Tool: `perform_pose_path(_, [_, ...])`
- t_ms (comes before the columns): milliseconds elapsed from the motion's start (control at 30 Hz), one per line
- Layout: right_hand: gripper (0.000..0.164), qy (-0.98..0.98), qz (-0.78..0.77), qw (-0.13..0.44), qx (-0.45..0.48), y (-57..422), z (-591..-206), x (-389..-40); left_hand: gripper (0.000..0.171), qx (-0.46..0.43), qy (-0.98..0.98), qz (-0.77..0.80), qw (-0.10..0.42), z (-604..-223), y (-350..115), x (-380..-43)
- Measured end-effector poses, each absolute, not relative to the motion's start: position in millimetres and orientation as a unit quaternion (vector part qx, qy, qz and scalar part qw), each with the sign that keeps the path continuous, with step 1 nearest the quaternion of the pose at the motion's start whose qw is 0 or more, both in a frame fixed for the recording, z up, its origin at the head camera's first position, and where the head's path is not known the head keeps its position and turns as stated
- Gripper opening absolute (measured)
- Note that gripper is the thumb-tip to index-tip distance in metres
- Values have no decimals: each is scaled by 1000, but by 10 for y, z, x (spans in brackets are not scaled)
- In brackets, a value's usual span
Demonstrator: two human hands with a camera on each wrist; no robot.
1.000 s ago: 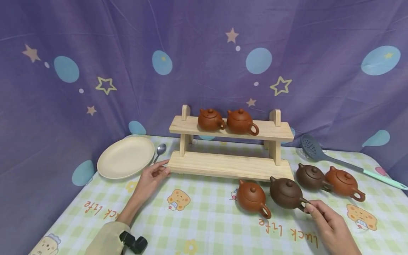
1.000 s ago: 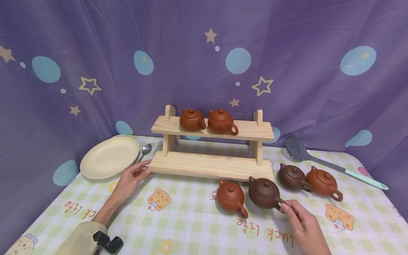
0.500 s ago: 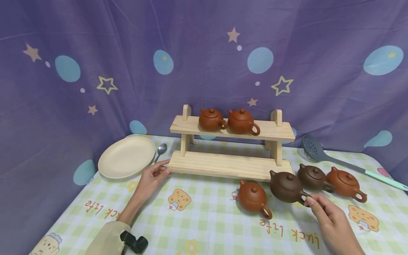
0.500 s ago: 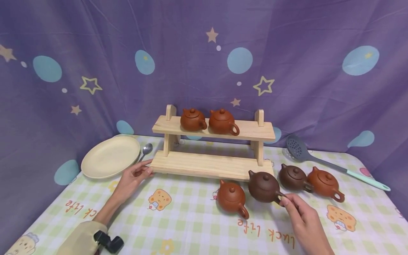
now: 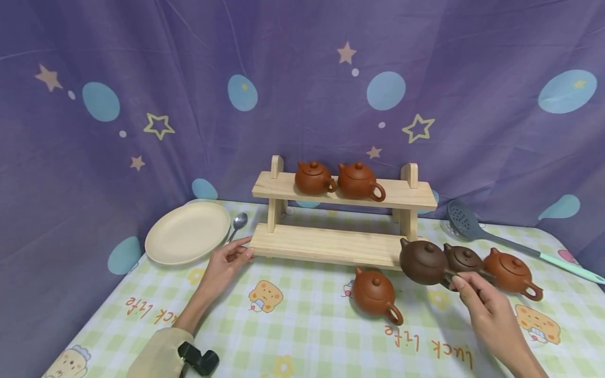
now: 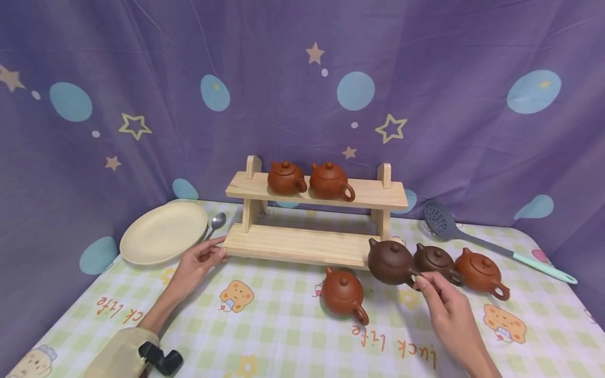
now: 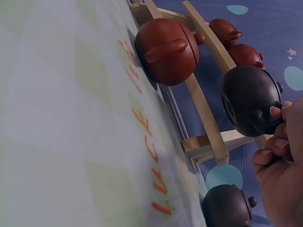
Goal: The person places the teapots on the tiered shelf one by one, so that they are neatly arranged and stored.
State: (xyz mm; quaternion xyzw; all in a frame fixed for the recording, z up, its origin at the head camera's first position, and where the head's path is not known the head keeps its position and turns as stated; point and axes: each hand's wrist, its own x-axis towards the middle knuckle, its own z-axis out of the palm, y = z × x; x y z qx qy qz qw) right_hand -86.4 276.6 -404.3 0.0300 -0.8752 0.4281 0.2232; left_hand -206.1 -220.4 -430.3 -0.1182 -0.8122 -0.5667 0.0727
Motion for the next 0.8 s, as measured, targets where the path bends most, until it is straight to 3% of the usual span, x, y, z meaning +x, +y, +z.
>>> perform_pose_path(800, [13, -846, 454, 263, 93, 2736, -3800, -1183, 42, -116, -812, -568, 71, -4305, -2206, -2066])
